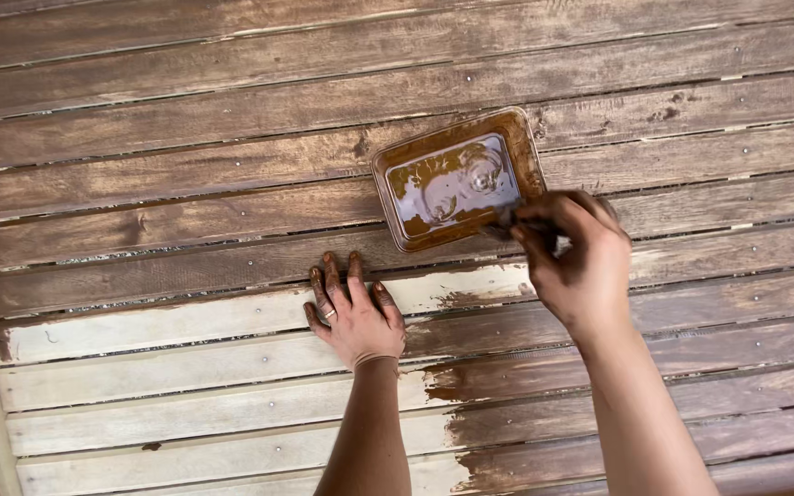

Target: The person applies a brown wood stain to a slatted wooden table top, dipping a cloth rag into a plastic tray of stain and wiping it across the bare planks by hand. They work section by section around the table, repositioning the tray and continuing to coat the remaining unstained areas.

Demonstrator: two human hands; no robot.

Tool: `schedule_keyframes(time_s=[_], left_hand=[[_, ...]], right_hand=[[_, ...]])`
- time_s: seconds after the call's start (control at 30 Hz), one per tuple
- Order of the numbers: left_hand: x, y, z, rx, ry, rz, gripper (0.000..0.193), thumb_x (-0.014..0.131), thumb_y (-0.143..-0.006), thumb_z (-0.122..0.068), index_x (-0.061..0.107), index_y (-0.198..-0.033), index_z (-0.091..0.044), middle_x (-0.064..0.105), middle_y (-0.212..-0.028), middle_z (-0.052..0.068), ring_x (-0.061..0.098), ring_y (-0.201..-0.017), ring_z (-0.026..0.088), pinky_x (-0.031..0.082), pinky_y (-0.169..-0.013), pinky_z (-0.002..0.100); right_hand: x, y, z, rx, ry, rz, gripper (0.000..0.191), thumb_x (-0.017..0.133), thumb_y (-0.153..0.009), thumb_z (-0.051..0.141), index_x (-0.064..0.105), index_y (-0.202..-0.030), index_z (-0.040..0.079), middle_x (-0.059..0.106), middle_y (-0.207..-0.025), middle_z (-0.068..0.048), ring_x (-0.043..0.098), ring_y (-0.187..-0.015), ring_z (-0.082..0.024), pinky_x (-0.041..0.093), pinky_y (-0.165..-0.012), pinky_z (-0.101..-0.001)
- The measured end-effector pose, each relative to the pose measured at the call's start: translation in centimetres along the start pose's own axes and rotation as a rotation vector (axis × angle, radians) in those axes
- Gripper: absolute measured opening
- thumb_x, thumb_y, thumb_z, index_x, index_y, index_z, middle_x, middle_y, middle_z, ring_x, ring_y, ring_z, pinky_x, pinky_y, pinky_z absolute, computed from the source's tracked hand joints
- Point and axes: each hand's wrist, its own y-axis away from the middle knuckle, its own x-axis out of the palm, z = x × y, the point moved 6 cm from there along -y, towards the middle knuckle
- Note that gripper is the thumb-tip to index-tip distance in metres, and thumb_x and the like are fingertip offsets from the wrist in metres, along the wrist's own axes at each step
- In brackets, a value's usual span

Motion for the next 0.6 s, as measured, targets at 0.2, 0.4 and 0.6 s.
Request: schedule_keyframes(time_s=[0.2, 0.4, 0.6], left_hand=[[0.5, 0.3, 0.1, 0.033, 0.004, -0.107, 0.059, 0.040, -0.098, -0.039, 0.037, -0.156, -0.030, 0.023, -0.168, 0.006, 0.015, -0.156, 0.028, 0.008, -0.120, 0.061], [0.3, 0.9, 0.1, 0.057, 0.066, -0.166, 0.056, 0.042, -0.099, -0.035, 0.043, -0.154, -0.027, 0.029, -0.168, 0.005, 0.021, -0.156, 0.028, 0.010, -0.121, 0.060], [-0.2, 1.2, -0.3, 0.077, 0.063, -0.195, 0.053, 0.042, -0.100, -0.030, 0.045, -0.152, -0.025, 0.031, -0.168, 0.004, 0.024, -0.155, 0.028, 0.012, -0.121, 0.060]], right_hand=[[-0.2, 8.2, -7.3, 0.359, 0.147, -0.191, 0.029, 0.081, -0.084, -0.001, 0.073, -0.112, 0.000, 0.073, -0.112, -0.012, 0.070, -0.100, -0.023, 0.057, -0.093, -0.0355], [16.4, 14.7, -1.6, -0.186, 0.166, 0.071, 0.044, 0.075, -0.081, 0.011, 0.071, -0.124, 0.019, 0.068, -0.122, -0.003, 0.062, -0.114, -0.028, 0.046, -0.105, -0.0524], [2.8, 12.8, -14.9, -0.031, 0.565, -0.171, 0.048, 0.079, -0.081, 0.028, 0.072, -0.128, 0.025, 0.049, -0.143, -0.020, 0.051, -0.126, -0.043, 0.049, -0.107, -0.0577]])
